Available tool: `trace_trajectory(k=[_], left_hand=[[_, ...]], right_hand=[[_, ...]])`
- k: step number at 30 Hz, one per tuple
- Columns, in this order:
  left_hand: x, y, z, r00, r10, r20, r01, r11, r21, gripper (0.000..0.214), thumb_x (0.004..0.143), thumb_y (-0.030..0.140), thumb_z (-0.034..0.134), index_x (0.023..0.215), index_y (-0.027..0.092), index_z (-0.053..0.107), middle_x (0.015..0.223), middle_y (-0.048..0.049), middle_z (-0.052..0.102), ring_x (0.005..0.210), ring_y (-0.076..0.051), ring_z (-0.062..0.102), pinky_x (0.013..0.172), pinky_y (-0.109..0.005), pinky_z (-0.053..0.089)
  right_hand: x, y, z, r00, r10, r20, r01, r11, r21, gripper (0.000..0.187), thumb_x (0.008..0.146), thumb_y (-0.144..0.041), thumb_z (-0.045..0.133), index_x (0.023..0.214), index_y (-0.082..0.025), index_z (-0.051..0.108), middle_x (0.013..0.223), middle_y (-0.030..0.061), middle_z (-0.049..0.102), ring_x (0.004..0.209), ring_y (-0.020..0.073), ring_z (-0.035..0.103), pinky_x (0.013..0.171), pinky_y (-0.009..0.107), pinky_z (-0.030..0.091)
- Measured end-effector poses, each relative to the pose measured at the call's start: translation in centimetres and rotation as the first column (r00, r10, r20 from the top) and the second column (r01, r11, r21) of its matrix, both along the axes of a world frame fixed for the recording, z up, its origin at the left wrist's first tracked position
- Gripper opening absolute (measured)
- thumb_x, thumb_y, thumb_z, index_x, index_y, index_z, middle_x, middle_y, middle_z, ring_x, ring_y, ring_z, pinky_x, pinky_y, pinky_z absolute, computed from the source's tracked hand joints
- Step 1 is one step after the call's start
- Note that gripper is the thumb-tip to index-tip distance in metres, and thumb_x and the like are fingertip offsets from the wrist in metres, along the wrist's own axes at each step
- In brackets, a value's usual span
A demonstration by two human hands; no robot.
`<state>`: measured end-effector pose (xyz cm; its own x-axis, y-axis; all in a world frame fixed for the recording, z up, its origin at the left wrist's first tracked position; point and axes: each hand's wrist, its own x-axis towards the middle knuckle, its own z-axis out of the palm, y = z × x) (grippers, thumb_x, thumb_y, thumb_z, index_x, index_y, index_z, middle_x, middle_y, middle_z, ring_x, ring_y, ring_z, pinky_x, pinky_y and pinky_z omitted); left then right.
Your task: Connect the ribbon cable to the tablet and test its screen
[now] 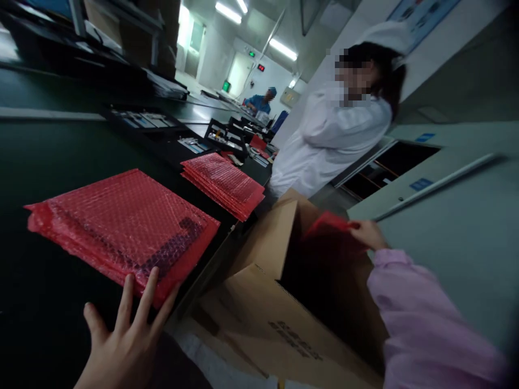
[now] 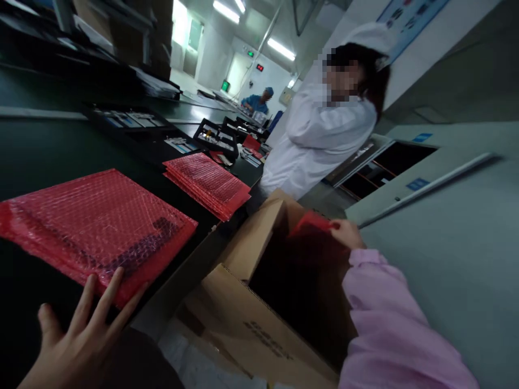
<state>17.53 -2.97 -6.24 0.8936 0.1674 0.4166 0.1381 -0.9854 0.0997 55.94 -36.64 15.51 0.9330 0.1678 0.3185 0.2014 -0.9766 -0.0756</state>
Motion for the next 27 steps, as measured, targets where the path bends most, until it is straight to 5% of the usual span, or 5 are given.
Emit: trace_trajectory(k=[6, 12, 17, 21, 27], left_hand=[[-0.3, -0.1, 0.5, 0.993, -0.012, 0.114, 0.008, 1.0, 0.028, 0.058, 0.085, 0.008, 0.045, 0.143, 0.015, 0.047, 0.155, -0.0263, 0.029, 0.146, -0.048, 0.01, 0.101, -0.084, 0.018], [-2.3, -0.5, 6.1, 0.939, -0.155, 0.308, 0.247, 0.925, -0.287, 0.064, 0.091, 0.033, 0.055, 0.15, 0.03, 0.032, 0.151, -0.0128, 0.044, 0.144, -0.038, 0.03, 0.112, -0.073, 0.019], [-1.0, 1.0, 14.2, 0.927, 0.11, 0.359, 0.358, 0.032, -0.933, 0.085, 0.066, 0.053, 0.083, 0.138, 0.023, 0.05, 0.144, -0.0184, 0.051, 0.138, -0.04, 0.04, 0.113, -0.059, 0.033], [-1.5, 3.5, 21.1, 0.647, 0.392, 0.654, 0.736, -0.097, -0.67, 0.051, 0.075, 0.059, 0.072, 0.114, 0.027, 0.064, 0.127, -0.0055, 0.064, 0.122, -0.028, 0.057, 0.098, -0.044, 0.052], [-3.3, 8.4, 24.1, 0.399, 0.789, 0.467, 0.8, -0.05, -0.598, 0.02, 0.093, 0.007, 0.051, 0.084, 0.017, 0.065, 0.081, 0.0063, 0.069, 0.076, -0.004, 0.063, 0.075, -0.014, 0.05]], right_hand=[[-4.8, 5.0, 13.3, 0.885, 0.257, 0.388, -0.283, 0.959, 0.009, 0.01, 0.081, -0.033, 0.061, 0.078, -0.024, 0.065, 0.091, 0.0053, 0.07, 0.104, 0.0317, 0.062, 0.099, 0.05, 0.042], [-11.9, 16.7, 20.0, 0.621, 0.374, 0.689, -0.711, 0.639, 0.294, 0.008, 0.076, -0.02, 0.067, 0.072, -0.025, 0.064, 0.08, -0.0004, 0.065, 0.085, 0.0209, 0.06, 0.087, 0.039, 0.047], [-17.5, 26.9, 18.7, 0.616, 0.45, 0.647, -0.737, 0.036, 0.675, 0.017, 0.079, -0.006, 0.065, 0.07, -0.019, 0.059, 0.069, -0.0058, 0.058, 0.066, 0.0089, 0.055, 0.068, 0.022, 0.047], [-22.7, 31.3, 14.5, 0.567, 0.679, 0.466, -0.474, -0.193, 0.859, 0.019, 0.086, -0.008, 0.059, 0.071, -0.019, 0.056, 0.066, -0.0049, 0.057, 0.062, 0.0089, 0.056, 0.062, 0.022, 0.047], [-25.0, 30.6, 7.2, 0.44, 0.884, 0.154, -0.199, -0.071, 0.977, 0.013, 0.074, -0.016, 0.068, 0.082, -0.018, 0.057, 0.079, -0.0011, 0.066, 0.069, 0.0118, 0.062, 0.062, 0.023, 0.049]])
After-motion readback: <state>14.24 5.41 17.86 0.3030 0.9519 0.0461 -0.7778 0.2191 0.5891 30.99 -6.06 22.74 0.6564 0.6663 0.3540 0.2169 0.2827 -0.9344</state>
